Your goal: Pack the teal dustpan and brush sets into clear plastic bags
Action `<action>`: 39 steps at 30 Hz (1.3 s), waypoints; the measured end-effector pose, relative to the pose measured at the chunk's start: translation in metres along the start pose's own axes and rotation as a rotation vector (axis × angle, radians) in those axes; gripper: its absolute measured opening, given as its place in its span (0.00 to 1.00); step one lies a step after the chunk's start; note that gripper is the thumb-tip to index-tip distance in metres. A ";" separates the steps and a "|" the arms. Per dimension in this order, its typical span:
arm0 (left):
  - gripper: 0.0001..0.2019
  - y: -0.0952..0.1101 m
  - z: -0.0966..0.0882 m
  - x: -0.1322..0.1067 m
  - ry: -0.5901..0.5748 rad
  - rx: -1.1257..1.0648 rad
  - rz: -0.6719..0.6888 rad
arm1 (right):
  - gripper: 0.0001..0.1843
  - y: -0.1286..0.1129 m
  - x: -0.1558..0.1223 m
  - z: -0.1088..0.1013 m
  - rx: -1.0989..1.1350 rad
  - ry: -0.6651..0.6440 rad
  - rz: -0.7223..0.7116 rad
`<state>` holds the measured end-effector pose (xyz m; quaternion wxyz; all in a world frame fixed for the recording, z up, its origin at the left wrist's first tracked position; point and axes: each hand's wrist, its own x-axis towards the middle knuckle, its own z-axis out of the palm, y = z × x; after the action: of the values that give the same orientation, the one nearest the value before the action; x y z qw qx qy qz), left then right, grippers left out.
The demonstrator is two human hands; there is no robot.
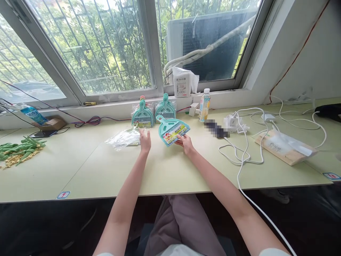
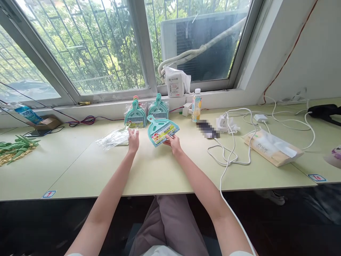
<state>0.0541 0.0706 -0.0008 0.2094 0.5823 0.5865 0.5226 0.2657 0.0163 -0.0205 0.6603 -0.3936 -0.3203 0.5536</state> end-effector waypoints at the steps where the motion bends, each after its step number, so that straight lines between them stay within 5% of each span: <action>1: 0.30 -0.006 -0.009 0.006 0.084 0.198 0.049 | 0.04 0.000 0.001 -0.001 0.000 0.011 -0.005; 4: 0.27 -0.025 -0.032 0.017 0.091 0.685 -0.027 | 0.05 0.000 0.001 -0.002 -0.006 0.023 -0.012; 8: 0.20 -0.041 -0.043 0.020 -0.060 0.915 -0.073 | 0.05 0.001 0.000 0.001 -0.030 0.000 -0.006; 11: 0.21 -0.037 -0.043 0.021 -0.098 0.892 0.023 | 0.06 0.003 -0.001 0.004 -0.046 -0.032 -0.005; 17: 0.26 -0.030 -0.027 0.017 -0.211 0.619 0.505 | 0.05 0.001 -0.002 0.006 -0.084 -0.053 0.010; 21: 0.20 -0.035 -0.017 0.014 -0.291 0.567 0.360 | 0.03 -0.004 -0.003 0.004 -0.127 -0.044 0.041; 27: 0.14 -0.036 -0.017 0.013 -0.080 0.657 0.304 | 0.05 -0.006 -0.003 0.006 -0.166 -0.014 0.146; 31: 0.14 -0.037 -0.018 0.013 -0.089 0.801 0.293 | 0.04 -0.005 -0.004 0.007 -0.181 -0.043 0.194; 34: 0.11 -0.035 -0.022 0.015 -0.034 0.746 0.198 | 0.04 -0.006 -0.004 0.005 -0.206 -0.078 0.233; 39: 0.11 -0.029 -0.030 0.017 0.215 0.531 0.050 | 0.06 -0.011 -0.003 0.000 -0.257 -0.226 0.253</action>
<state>0.0115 0.0818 -0.0086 -0.0270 0.5725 0.7070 0.4143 0.2704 0.0124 -0.0110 0.4898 -0.4472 -0.4084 0.6271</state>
